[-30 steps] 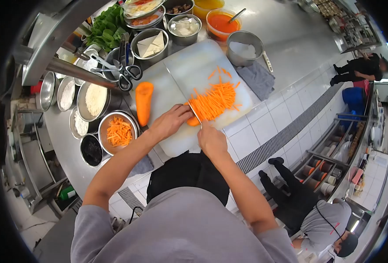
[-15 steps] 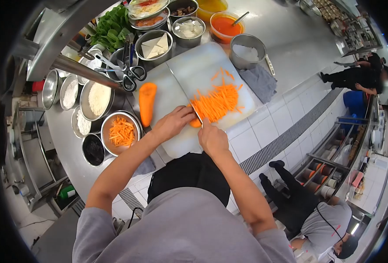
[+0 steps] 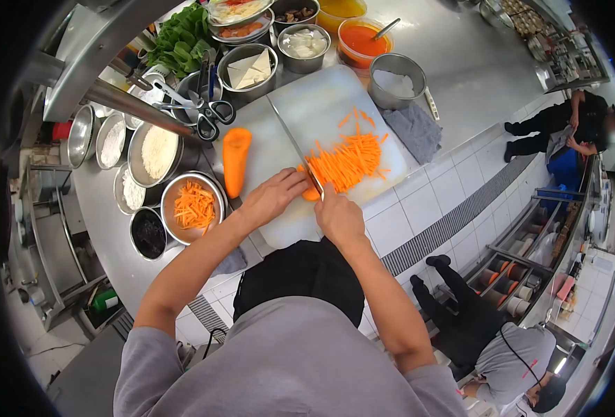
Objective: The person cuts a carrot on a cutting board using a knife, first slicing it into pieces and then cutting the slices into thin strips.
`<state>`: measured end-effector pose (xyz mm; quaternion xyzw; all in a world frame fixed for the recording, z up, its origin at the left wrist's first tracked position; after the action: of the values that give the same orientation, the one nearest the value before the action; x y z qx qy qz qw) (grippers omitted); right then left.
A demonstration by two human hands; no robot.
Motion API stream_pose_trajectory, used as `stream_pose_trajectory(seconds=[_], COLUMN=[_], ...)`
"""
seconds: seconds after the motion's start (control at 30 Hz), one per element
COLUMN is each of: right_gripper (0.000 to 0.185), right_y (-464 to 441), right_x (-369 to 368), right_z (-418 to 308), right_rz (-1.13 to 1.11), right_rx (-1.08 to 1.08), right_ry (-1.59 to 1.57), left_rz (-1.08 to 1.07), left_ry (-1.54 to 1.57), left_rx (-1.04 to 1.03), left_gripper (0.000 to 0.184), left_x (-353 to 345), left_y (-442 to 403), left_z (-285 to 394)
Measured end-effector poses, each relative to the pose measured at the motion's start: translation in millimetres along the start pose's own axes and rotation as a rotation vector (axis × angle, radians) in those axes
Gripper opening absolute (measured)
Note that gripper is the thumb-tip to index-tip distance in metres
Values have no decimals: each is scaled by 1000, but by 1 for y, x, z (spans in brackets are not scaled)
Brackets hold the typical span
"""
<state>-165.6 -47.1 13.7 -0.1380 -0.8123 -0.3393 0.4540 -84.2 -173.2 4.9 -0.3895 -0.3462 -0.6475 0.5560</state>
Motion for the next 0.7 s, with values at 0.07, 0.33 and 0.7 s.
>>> stream_pose_trajectory(seconds=[0.07,0.33,0.7], right_gripper=[23,22,22], right_y=[8,34,14], right_x=[7,15,1], right_z=[-3,-11,-1], right_rz=[-9,-108,-57], right_rx=[-4,-49,-7], right_ry=[8,22,0], left_rz=[-71,-79,-38], left_ry=[17,4,28], left_rx=[-18,-34,-21], left_gripper=[41,41,36], left_x=[-3,-3,-2], left_y=[-2,-1,-2], left_z=[0,-3,-4])
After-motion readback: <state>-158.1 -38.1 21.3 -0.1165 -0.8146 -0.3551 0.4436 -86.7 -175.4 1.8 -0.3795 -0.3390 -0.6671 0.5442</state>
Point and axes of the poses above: each hand's wrist, its own y-axis away from the middle knuckle, its own x-axis out of the back of the hand, z = x × y, the point moved 7 cm from there along -y, towards the middle knuckle, and after that the axes turned 12 degrees about -z, right-handed, at the moved point
